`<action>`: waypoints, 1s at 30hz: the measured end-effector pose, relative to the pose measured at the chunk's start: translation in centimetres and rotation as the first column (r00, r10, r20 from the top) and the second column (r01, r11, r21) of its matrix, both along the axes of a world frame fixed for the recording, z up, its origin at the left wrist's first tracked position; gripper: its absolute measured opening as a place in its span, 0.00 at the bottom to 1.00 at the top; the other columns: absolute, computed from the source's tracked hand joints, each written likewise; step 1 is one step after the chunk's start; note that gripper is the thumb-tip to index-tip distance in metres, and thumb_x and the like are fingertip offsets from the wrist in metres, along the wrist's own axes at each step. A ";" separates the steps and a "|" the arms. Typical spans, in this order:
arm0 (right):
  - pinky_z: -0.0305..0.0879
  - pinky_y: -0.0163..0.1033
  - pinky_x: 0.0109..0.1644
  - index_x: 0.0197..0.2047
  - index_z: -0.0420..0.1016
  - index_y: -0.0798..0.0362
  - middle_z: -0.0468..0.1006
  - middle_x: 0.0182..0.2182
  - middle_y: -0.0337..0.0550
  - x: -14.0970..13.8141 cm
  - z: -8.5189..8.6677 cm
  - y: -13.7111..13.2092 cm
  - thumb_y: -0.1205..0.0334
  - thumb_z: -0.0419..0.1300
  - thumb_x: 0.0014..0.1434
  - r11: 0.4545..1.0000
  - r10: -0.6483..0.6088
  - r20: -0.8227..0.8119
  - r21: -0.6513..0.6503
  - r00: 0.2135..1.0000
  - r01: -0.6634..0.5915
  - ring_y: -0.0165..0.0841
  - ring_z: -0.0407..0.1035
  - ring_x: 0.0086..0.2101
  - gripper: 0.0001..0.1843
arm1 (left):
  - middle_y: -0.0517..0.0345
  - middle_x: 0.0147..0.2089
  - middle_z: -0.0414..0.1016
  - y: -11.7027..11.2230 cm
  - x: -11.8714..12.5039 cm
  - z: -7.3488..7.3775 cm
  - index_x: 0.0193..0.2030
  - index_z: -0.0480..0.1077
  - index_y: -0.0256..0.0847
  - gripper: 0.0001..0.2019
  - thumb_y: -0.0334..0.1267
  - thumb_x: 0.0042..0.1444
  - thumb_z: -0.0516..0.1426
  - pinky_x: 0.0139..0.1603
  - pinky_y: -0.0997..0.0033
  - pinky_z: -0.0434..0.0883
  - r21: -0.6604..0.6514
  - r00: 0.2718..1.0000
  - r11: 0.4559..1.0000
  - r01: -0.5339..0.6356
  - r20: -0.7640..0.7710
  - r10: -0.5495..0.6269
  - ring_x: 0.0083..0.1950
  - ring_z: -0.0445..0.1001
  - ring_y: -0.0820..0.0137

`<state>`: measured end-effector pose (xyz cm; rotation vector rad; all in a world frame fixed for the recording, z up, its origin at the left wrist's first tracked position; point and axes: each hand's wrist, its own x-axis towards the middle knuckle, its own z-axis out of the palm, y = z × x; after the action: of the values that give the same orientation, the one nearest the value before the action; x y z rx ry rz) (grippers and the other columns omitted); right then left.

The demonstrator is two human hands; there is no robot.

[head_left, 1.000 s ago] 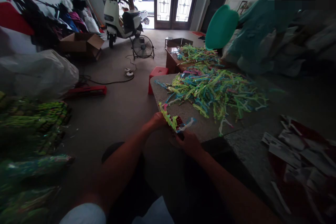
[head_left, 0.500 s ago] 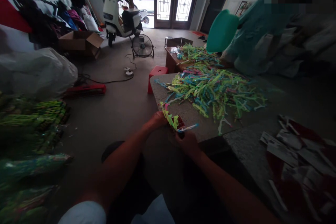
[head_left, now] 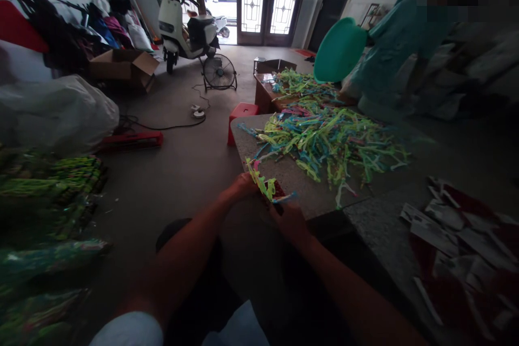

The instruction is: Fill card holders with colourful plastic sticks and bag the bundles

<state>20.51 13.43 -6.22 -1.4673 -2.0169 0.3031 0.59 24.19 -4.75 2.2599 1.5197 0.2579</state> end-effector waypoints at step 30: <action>0.65 0.38 0.41 0.33 0.76 0.52 0.80 0.32 0.47 -0.7 0.0 0.0 0.55 0.60 0.65 0.997 -0.075 -0.106 -0.021 0.992 0.073 0.38 0.76 0.35 0.11 | 0.50 0.46 0.82 0.0 -0.2 -0.1 0.44 0.79 0.40 0.13 0.42 0.65 0.54 0.49 0.69 0.73 -0.008 1.000 1.000 -0.001 -0.008 0.001 0.47 0.79 0.63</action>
<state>19.82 13.46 -6.20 -1.5005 -1.8750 0.3601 0.44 24.23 -4.81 2.2566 1.5225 0.2431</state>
